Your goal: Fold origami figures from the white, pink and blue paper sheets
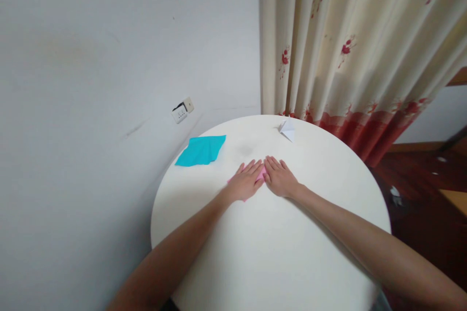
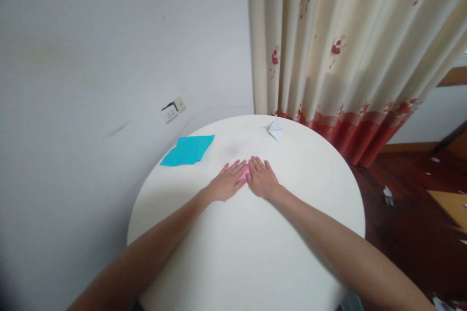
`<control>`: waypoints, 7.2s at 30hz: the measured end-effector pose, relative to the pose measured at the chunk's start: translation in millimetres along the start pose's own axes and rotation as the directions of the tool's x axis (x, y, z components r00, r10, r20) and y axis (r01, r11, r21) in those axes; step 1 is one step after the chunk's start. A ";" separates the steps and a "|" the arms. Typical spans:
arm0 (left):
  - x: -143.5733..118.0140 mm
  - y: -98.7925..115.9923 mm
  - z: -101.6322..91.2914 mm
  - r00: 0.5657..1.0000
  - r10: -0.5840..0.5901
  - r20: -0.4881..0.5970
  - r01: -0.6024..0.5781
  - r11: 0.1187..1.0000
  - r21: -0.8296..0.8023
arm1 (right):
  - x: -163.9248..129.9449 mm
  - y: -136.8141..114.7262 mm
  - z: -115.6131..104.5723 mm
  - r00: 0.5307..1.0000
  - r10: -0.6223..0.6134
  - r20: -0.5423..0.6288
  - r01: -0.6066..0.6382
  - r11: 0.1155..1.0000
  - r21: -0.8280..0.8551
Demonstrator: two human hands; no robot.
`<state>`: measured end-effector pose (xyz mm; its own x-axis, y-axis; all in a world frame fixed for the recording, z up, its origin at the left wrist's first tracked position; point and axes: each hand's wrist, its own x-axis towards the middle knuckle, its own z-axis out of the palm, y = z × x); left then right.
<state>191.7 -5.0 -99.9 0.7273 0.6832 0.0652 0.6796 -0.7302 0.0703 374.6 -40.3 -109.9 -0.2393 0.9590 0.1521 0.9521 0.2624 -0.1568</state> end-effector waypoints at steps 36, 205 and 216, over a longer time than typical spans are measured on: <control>-2.2 1.9 2.5 1.000 -0.029 0.009 0.029 0.999 -0.029 | -0.3 5.3 -6.4 0.992 0.100 0.079 -0.102 0.994 0.030; 0.8 -19.2 -40.6 0.981 -0.188 0.042 0.134 0.513 -0.848 | -3.4 -2.7 -31.7 0.973 -0.148 -0.176 0.218 0.838 0.500; -0.3 -32.4 -49.0 0.965 -0.245 -0.089 0.077 0.593 -0.802 | 8.0 15.8 -19.9 0.956 0.218 -0.196 0.058 0.515 0.855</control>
<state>164.7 18.7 -53.5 0.5268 0.8394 0.1340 0.3821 -0.3747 0.8447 391.5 -30.7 -91.8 0.0161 0.9530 0.3024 0.3140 0.2823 -0.9065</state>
